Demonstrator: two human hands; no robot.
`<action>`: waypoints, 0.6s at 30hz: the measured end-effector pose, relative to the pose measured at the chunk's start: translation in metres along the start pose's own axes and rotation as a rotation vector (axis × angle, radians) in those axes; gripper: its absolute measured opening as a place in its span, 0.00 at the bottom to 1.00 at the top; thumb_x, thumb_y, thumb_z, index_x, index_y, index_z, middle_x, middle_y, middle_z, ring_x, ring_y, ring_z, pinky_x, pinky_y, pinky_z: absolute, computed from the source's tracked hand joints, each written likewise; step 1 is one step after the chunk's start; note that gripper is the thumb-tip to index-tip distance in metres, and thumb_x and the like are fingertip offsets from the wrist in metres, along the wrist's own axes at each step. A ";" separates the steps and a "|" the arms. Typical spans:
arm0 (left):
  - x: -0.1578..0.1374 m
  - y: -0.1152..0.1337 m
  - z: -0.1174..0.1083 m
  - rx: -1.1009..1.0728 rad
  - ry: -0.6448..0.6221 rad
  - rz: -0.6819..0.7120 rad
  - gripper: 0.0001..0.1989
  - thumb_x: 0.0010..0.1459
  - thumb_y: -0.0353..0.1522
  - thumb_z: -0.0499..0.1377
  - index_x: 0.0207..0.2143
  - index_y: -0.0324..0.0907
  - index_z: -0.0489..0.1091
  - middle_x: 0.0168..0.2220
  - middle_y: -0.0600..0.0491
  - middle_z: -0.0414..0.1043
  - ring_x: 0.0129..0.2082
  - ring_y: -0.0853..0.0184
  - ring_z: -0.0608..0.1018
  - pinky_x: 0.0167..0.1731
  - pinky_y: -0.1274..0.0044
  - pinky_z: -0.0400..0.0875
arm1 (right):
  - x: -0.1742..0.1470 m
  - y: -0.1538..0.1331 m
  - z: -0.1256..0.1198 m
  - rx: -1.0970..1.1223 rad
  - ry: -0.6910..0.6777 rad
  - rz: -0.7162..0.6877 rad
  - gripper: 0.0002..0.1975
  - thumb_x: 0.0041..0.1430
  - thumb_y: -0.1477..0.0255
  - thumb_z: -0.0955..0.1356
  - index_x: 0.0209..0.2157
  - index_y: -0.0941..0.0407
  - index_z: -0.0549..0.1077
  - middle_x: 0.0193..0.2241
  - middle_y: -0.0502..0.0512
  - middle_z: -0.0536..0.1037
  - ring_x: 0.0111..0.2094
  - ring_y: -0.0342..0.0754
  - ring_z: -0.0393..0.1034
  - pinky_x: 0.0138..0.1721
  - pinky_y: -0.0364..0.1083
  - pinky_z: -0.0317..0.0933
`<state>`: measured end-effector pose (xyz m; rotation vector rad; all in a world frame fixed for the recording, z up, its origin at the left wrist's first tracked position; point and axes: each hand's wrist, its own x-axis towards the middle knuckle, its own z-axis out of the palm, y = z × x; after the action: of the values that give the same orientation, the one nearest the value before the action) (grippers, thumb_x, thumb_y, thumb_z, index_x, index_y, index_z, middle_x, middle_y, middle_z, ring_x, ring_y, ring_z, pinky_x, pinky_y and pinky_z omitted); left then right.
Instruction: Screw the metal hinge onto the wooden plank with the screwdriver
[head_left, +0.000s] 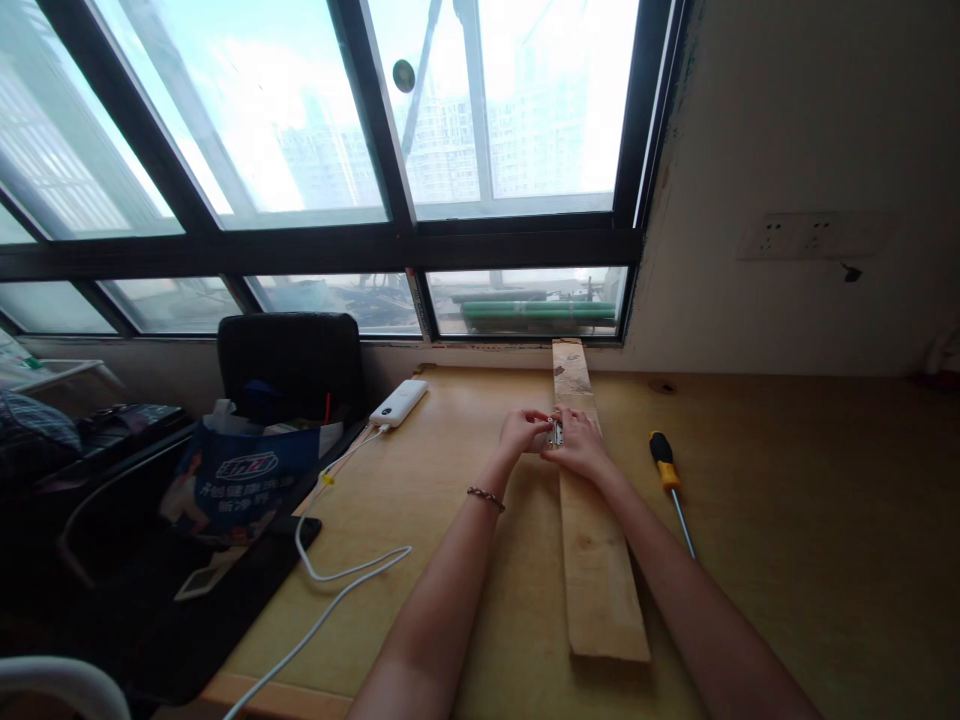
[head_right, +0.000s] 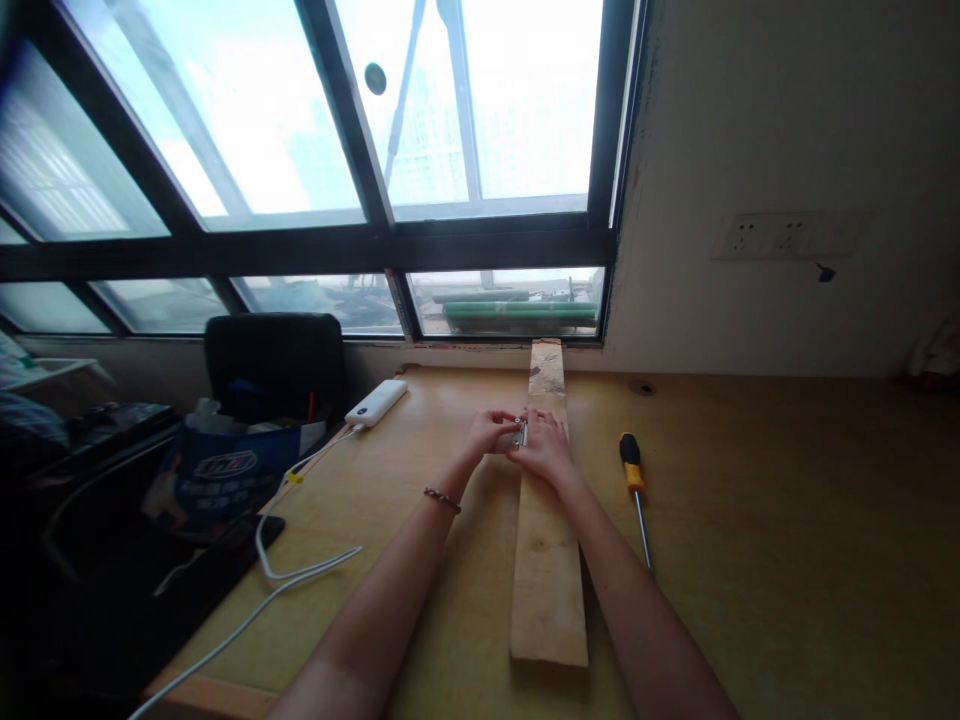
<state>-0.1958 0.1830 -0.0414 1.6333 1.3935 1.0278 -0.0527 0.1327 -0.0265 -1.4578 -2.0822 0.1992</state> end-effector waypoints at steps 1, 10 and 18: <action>0.000 0.000 0.001 -0.022 -0.007 -0.007 0.13 0.40 0.35 0.64 0.30 0.37 0.75 0.15 0.60 0.56 0.17 0.78 0.59 0.18 0.82 0.52 | 0.000 0.000 0.000 0.006 0.001 -0.001 0.39 0.37 0.65 0.72 0.52 0.56 0.57 0.49 0.60 0.67 0.52 0.57 0.56 0.50 0.54 0.50; 0.001 0.002 0.004 -0.004 0.043 -0.009 0.13 0.39 0.35 0.63 0.28 0.36 0.75 0.15 0.60 0.56 0.18 0.77 0.60 0.18 0.82 0.51 | 0.001 0.000 -0.003 0.020 -0.011 0.004 0.43 0.35 0.63 0.73 0.54 0.57 0.55 0.49 0.59 0.68 0.51 0.57 0.57 0.50 0.53 0.51; 0.001 0.005 0.002 0.008 0.043 0.027 0.14 0.39 0.38 0.63 0.29 0.38 0.75 0.15 0.61 0.54 0.18 0.77 0.58 0.19 0.82 0.50 | -0.001 0.001 -0.001 -0.001 -0.009 0.004 0.43 0.38 0.61 0.72 0.55 0.56 0.55 0.51 0.61 0.65 0.53 0.58 0.54 0.51 0.54 0.50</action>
<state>-0.1923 0.1836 -0.0375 1.6490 1.4085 1.0798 -0.0512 0.1324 -0.0265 -1.4642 -2.0862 0.2069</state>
